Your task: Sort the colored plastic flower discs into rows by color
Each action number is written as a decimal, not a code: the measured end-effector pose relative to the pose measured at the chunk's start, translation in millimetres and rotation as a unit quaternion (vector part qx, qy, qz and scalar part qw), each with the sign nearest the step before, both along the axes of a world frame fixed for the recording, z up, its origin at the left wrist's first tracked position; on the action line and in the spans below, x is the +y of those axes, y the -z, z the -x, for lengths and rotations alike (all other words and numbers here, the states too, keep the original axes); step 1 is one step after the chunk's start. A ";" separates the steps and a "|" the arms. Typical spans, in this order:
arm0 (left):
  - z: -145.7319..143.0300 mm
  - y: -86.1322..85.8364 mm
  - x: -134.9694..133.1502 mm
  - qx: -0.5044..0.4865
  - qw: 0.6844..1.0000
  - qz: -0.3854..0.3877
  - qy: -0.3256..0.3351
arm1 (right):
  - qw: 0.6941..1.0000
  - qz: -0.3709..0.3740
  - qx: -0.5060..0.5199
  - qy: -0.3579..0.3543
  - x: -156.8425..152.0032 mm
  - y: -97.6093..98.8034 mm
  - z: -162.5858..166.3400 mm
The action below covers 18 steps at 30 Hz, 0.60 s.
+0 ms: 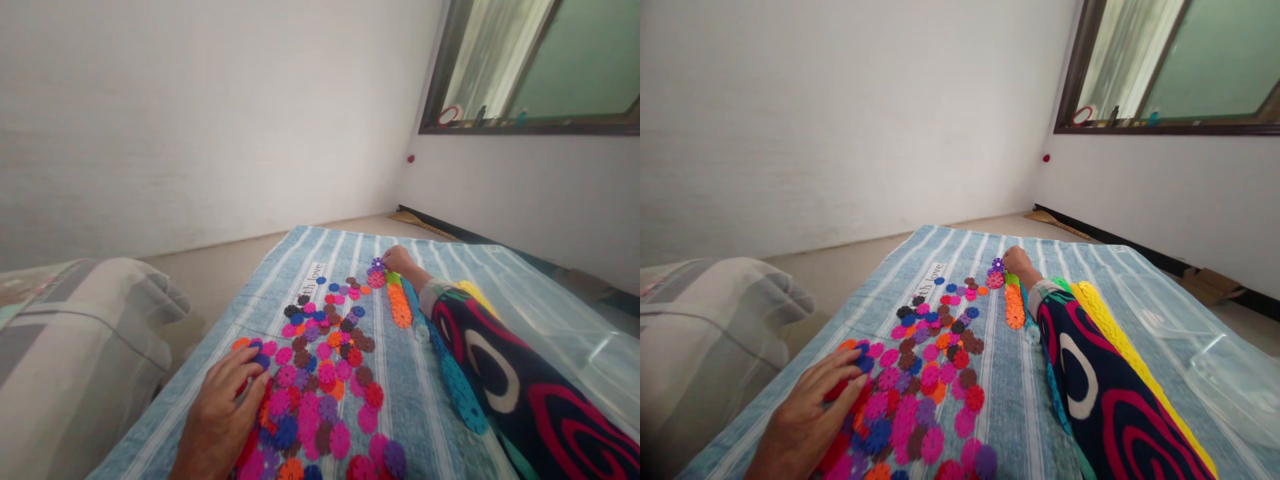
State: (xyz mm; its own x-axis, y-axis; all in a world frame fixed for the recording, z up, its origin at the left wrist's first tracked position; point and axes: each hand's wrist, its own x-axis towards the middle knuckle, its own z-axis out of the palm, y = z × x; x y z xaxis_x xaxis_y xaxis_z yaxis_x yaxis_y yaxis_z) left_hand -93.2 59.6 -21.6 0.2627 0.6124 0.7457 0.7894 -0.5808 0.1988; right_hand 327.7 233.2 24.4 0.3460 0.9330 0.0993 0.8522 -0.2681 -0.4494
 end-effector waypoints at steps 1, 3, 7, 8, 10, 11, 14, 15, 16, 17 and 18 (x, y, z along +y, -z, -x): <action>0.1 0.0 -0.2 0.002 1.000 0.000 0.000 | 1.000 0.009 -0.004 0.002 1.6 0.3 0.3; -0.1 -0.1 -0.8 0.003 1.000 0.000 -0.002 | 0.999 0.030 -0.011 0.008 4.1 -0.1 1.2; -1.6 0.6 -2.3 -0.006 1.000 0.010 -0.009 | 0.996 0.087 -0.022 0.009 5.8 -4.8 2.9; -1.8 1.1 -2.6 -0.009 1.000 0.015 -0.011 | 0.995 0.098 -0.027 0.007 5.4 -6.5 3.3; -1.8 2.0 -2.9 -0.015 1.000 0.023 -0.014 | 0.993 0.108 -0.042 0.006 3.6 -9.6 4.2; -1.5 2.6 -2.9 -0.017 0.999 0.025 -0.015 | 0.993 0.106 -0.053 0.007 2.3 -10.9 4.6; -0.6 4.2 -2.1 -0.019 0.999 0.028 -0.011 | 0.993 0.081 -0.089 0.005 -2.6 -13.5 6.4; -0.5 4.7 -1.7 -0.020 0.999 0.028 -0.009 | 0.992 0.070 -0.101 0.000 -4.2 -13.9 7.2; -0.5 5.2 -1.3 -0.021 0.999 0.029 -0.007 | 0.992 0.059 -0.112 -0.006 -5.9 -14.1 8.0; -0.6 5.5 -1.0 -0.021 0.999 0.029 -0.004 | 0.991 0.049 -0.124 -0.016 -7.5 -14.1 8.9; -0.9 5.7 -0.9 -0.021 0.999 0.030 -0.003 | 0.990 0.039 -0.134 -0.027 -9.3 -14.0 9.9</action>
